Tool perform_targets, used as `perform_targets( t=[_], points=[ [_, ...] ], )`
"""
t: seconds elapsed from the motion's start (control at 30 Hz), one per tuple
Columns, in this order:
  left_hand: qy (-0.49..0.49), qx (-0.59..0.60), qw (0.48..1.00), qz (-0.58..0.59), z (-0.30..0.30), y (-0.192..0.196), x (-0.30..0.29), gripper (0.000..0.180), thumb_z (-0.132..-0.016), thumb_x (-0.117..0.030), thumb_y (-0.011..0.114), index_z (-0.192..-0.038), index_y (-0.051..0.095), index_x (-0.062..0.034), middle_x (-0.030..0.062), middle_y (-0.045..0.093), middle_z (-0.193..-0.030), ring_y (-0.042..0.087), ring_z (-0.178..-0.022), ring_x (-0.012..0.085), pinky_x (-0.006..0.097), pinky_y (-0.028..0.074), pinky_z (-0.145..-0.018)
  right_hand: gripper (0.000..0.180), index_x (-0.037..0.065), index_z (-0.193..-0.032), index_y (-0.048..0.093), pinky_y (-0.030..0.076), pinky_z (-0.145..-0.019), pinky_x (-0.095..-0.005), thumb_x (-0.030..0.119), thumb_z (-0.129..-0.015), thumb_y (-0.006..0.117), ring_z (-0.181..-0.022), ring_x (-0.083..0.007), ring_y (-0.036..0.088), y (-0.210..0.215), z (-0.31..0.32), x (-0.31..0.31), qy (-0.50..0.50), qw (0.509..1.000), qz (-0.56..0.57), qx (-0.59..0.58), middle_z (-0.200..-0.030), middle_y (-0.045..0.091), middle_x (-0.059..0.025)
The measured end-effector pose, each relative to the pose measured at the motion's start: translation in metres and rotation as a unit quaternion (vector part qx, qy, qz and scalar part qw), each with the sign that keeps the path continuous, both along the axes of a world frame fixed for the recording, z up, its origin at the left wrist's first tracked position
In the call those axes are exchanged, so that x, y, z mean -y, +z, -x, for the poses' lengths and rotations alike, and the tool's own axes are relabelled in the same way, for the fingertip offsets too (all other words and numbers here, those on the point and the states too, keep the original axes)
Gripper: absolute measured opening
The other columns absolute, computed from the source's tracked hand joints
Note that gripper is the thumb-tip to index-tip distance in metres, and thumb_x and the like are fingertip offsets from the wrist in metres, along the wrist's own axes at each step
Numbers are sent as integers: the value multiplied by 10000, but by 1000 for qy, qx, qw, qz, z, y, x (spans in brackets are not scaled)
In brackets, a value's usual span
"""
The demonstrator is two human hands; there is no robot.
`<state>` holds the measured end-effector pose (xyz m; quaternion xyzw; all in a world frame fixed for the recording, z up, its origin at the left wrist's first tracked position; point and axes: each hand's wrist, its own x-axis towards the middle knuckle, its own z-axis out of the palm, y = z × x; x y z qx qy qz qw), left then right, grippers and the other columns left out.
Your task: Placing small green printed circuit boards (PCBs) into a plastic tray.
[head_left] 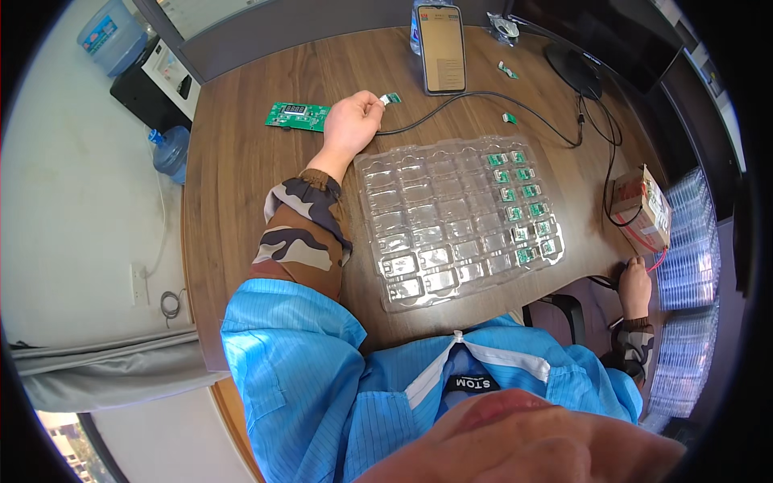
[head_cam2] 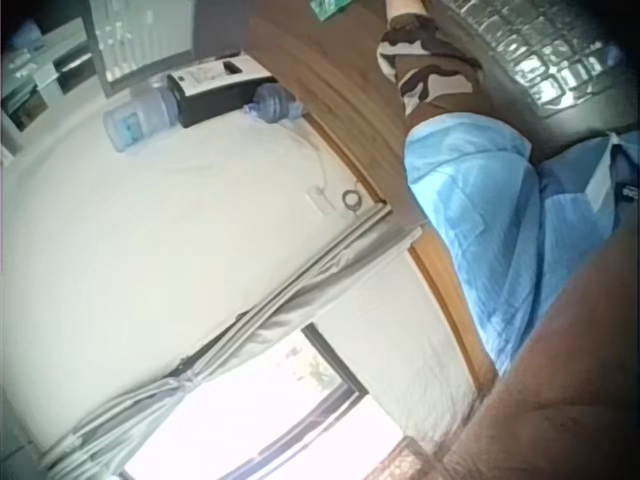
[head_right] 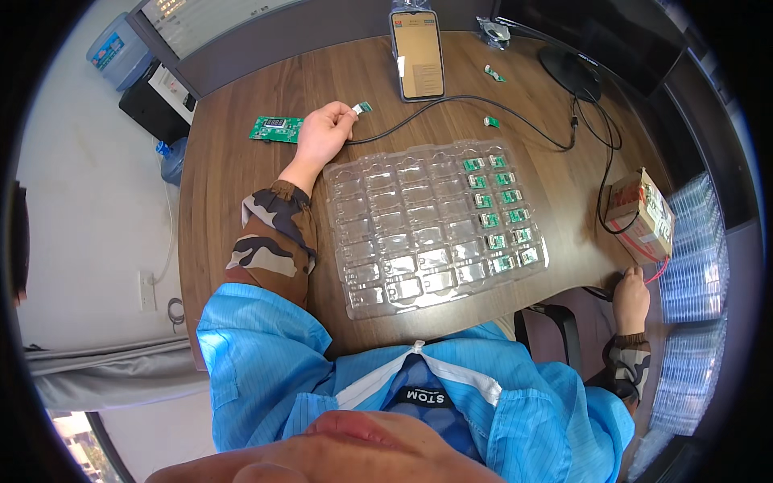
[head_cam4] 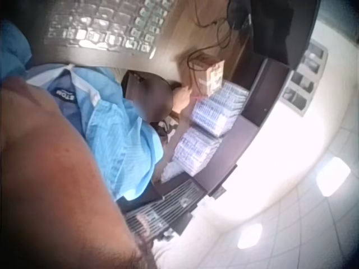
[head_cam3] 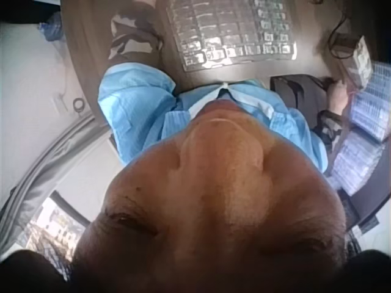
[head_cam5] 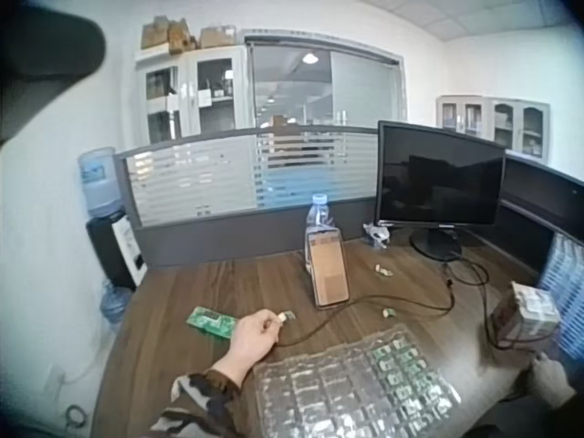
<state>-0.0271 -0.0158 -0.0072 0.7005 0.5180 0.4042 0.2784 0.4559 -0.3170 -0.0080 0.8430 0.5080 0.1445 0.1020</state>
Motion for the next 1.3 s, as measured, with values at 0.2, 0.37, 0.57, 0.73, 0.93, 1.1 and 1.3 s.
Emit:
perform_targets(
  t=[0.2,0.37,0.57,0.73,0.93,1.1,1.3],
  points=[
    [-2,-11,1000,5,0,1,-2,180,-817,-208,514,-755,604,-65,-29,566,-557,475,-483,124,246,361,-485,130,-24,-888,486,455,-606,-456,31,-784,431,-682,-410,551,-3,3,0,5,999,-33,4,-917,513,-197],
    [-4,-17,1000,6,-1,2,-2,158,-825,-181,522,-780,608,-56,-29,559,-559,444,-477,75,192,336,-477,123,-16,-897,461,446,-613,-462,14,-783,424,-690,-413,543,3,9,-4,-10,999,-37,-11,-895,506,-203],
    [-1,-18,1000,3,0,1,-1,152,-823,-171,526,-779,608,-51,-27,559,-558,444,-480,74,191,342,-482,118,-7,-883,460,441,-619,-461,-10,-769,430,-691,-410,537,0,-1,-3,-13,999,-41,-32,-887,503,-202],
    [2,-15,1000,1,-1,2,-1,147,-821,-163,529,-776,609,-47,-25,558,-556,445,-482,73,189,348,-487,116,-5,-867,466,441,-622,-456,-25,-757,434,-686,-407,534,3,0,-4,-22,998,-32,-47,-892,506,-200],
    [6,-26,1000,-8,1,-2,-2,181,-808,-209,518,-756,605,-59,-23,568,-553,489,-494,133,251,382,-504,118,-9,-853,476,444,-642,-445,-35,-743,442,-701,-400,528,12,4,-10,-38,997,-1,-72,-895,508,-198],
    [3,-18,1000,-4,0,-1,-3,196,-804,-227,511,-745,605,-65,-20,575,-555,506,-499,157,274,391,-507,144,-10,-882,471,444,-669,-433,-32,-743,442,-735,-390,524,20,9,-4,-11,991,-25,-130,-900,503,-200],
    [0,-25,1000,1,0,4,0,201,-804,-232,509,-746,609,-68,-17,580,-560,507,-500,158,273,386,-502,189,-15,-938,451,439,-694,-427,-21,-750,442,-776,-382,520,8,1,0,1,993,-43,-114,-909,494,-205]
  ],
)
